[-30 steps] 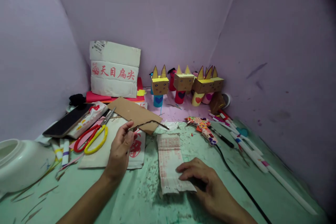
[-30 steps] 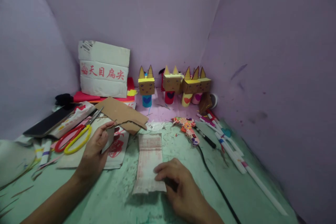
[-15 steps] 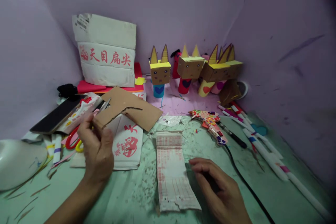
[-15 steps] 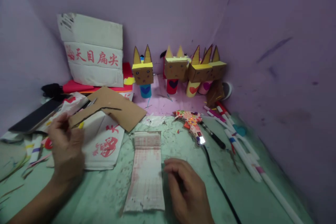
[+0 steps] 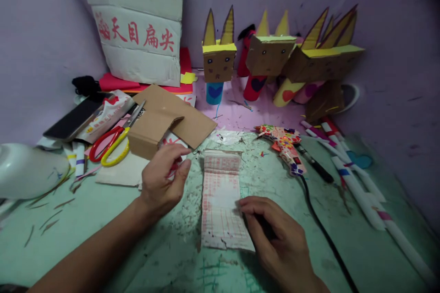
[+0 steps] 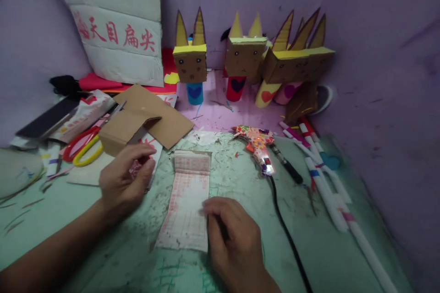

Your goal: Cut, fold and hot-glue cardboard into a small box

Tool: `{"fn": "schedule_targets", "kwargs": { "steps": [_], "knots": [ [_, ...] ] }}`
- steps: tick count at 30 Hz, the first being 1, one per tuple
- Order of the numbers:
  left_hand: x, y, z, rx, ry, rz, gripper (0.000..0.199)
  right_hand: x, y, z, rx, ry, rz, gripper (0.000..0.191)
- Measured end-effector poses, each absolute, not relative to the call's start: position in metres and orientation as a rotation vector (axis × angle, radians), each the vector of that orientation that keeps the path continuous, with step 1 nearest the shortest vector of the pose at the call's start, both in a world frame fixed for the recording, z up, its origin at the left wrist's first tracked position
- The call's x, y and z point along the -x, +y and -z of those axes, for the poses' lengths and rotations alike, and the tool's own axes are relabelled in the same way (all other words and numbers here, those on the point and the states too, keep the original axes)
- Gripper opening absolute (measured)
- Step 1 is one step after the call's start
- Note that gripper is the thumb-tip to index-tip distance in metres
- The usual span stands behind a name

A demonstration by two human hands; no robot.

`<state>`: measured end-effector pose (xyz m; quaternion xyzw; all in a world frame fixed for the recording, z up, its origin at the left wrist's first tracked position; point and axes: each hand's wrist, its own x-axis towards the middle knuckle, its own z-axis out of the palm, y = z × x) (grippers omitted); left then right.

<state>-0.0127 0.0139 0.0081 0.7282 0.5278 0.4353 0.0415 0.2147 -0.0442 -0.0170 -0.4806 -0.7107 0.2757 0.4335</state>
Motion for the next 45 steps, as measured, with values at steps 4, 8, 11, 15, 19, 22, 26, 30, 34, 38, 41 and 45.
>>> {"fn": "schedule_targets", "kwargs": {
  "steps": [4, 8, 11, 15, 19, 22, 26, 30, 34, 38, 41, 45],
  "knots": [
    [0.007, 0.014, -0.003, -1.959, 1.639, -1.161, 0.016, -0.214, -0.043, 0.017, 1.231, -1.702, -0.728, 0.017],
    [0.006, 0.016, 0.000, -1.737, 1.598, -1.042, 0.020, -0.215, -0.040, 0.019, 1.389, -1.539, -0.794, 0.014],
    [0.004, 0.020, 0.004, -1.688, 1.574, -1.058, 0.018, -0.216, -0.034, 0.023, 1.485, -1.377, -0.863, 0.013],
    [0.006, 0.019, -0.001, -1.660, 1.469, -1.046, 0.015, -0.216, -0.027, 0.026, 1.452, -1.256, -0.957, 0.017],
    [0.019, -0.004, -0.029, -1.792, 1.075, -0.812, 0.024, -0.217, -0.027, 0.023, 1.394, -1.268, -0.971, 0.024],
    [0.027, -0.021, -0.047, -2.084, 0.766, -0.646, 0.033, -0.219, -0.033, 0.020, 1.240, -1.421, -1.003, 0.042],
    [0.023, -0.026, -0.041, -2.443, 0.630, -0.568, 0.018, -0.220, -0.038, 0.017, 0.910, -1.804, -0.965, 0.061],
    [0.016, -0.023, -0.024, -2.378, 0.492, -0.717, 0.014, -0.216, -0.038, 0.018, 0.908, -1.827, -1.008, 0.027],
    [0.019, -0.021, -0.029, -2.224, 0.603, -0.866, 0.016, -0.213, -0.037, 0.017, 1.006, -1.669, -1.105, 0.007],
    [0.024, -0.017, -0.040, -1.977, 0.930, -1.091, 0.020, -0.210, -0.038, 0.015, 1.098, -1.467, -1.125, 0.005],
    [0.023, -0.013, -0.043, -1.839, 1.090, -1.175, 0.027, -0.207, -0.038, 0.014, 1.084, -1.283, -1.085, 0.019],
    [0.026, -0.008, -0.044, -1.784, 1.304, -1.252, 0.029, -0.199, -0.036, 0.001, 0.986, -1.086, -1.037, 0.028]
  ]
}}
